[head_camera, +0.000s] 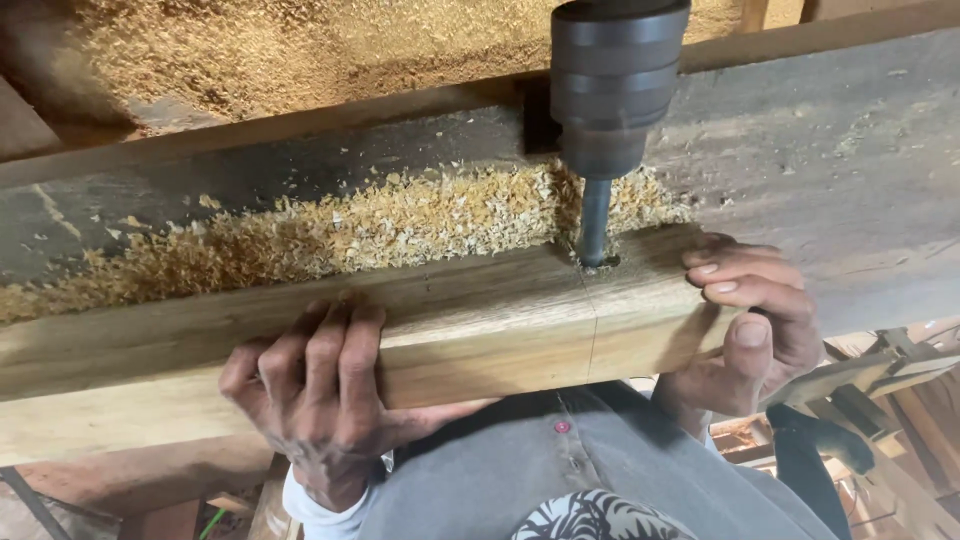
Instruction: The person uses a drill press to drill a series of overlapping holes into a rectangular wooden plank, creating a long slot. They hold the plank with both hands, repositioning it between each drill operation.
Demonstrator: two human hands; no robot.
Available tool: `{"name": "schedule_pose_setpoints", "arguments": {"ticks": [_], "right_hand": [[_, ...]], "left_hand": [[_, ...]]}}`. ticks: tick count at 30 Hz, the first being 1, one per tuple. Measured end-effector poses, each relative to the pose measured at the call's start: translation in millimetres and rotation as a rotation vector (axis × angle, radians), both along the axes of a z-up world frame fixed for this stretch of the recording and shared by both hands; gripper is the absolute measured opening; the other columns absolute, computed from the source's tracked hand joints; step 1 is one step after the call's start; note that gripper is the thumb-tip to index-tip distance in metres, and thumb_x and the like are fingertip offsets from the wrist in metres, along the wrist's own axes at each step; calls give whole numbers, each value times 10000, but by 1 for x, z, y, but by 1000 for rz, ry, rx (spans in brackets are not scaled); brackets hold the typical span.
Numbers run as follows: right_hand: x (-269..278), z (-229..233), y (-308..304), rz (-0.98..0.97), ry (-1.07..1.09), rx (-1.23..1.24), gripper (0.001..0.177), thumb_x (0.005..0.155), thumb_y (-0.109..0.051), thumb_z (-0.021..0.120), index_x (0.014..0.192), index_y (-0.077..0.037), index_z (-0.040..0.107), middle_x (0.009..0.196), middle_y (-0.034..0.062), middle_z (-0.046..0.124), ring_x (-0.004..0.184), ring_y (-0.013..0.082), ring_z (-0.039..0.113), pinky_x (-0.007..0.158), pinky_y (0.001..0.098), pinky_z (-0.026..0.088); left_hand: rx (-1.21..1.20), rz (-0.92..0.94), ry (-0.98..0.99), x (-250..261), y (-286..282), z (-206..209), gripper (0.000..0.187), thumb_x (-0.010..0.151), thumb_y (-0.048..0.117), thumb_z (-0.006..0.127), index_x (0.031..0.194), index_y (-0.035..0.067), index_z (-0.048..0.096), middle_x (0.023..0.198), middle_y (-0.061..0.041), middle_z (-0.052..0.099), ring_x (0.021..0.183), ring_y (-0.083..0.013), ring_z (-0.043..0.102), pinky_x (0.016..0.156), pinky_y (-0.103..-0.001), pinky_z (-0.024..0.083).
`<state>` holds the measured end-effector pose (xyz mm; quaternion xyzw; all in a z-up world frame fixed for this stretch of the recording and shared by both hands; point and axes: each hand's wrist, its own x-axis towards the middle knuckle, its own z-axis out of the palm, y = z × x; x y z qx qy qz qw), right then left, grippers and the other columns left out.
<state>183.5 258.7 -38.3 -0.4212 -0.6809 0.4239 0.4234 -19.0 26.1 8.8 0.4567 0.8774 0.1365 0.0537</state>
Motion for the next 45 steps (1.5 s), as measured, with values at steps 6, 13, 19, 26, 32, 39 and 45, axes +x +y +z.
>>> {"name": "schedule_pose_setpoints", "arguments": {"ticks": [6, 13, 19, 26, 32, 39, 45], "right_hand": [[37, -25, 27, 250, 73, 140, 326, 1147, -315, 515, 1082, -55, 700, 960, 147, 755, 827, 270, 764, 734, 411, 690], [53, -18, -3, 248, 140, 0, 219, 1149, -265, 624, 1141, -85, 749, 1067, 98, 811, 961, 254, 828, 899, 374, 733], [44, -6, -33, 63, 82, -70, 196, 1059, -289, 697, 1032, -98, 730, 928, 71, 766, 870, 236, 781, 871, 357, 698], [19, -1, -18, 39, 29, -26, 283, 1055, -346, 659, 1001, -70, 691, 877, 111, 712, 825, 274, 731, 843, 369, 639], [14, -3, -10, 97, 34, -32, 300, 1080, -350, 659, 1026, -58, 698, 914, 124, 731, 856, 273, 751, 844, 371, 681], [24, -7, 2, 194, 38, -80, 276, 1149, -332, 641, 1107, -74, 730, 1009, 101, 770, 942, 239, 793, 878, 362, 756], [29, -12, 11, 247, 41, -70, 273, 1184, -341, 625, 1121, -95, 726, 1047, 94, 785, 948, 224, 801, 893, 370, 742]], "left_hand": [[53, 36, 20, 5, -5, -10, 1196, 886, 1147, 475, 1135, 35, 838, 1107, -170, 834, 914, -329, 657, 1086, -572, 410], [38, -26, 6, 6, -15, -5, 1195, 907, 1115, 486, 1185, 12, 851, 1086, -188, 834, 927, -348, 708, 1071, -543, 427], [6, -65, -4, 12, -31, -6, 1081, 973, 1046, 440, 1114, 45, 824, 1031, -131, 817, 921, -364, 737, 1034, -584, 453], [32, -27, 3, 6, -17, -7, 1055, 976, 1009, 427, 1120, 29, 791, 1123, -157, 849, 948, -354, 757, 1013, -575, 483], [23, -17, 1, 1, -12, -7, 1072, 960, 1029, 433, 1107, 21, 767, 1123, -150, 858, 974, -343, 779, 1003, -573, 471], [44, -22, 31, -6, -10, -11, 1129, 937, 1068, 377, 1065, 15, 766, 1044, -181, 828, 924, -370, 728, 964, -564, 435], [26, 8, 57, 0, -29, -25, 1264, 837, 1183, 427, 1145, 26, 830, 939, -174, 742, 893, -343, 607, 1097, -596, 411]]}}
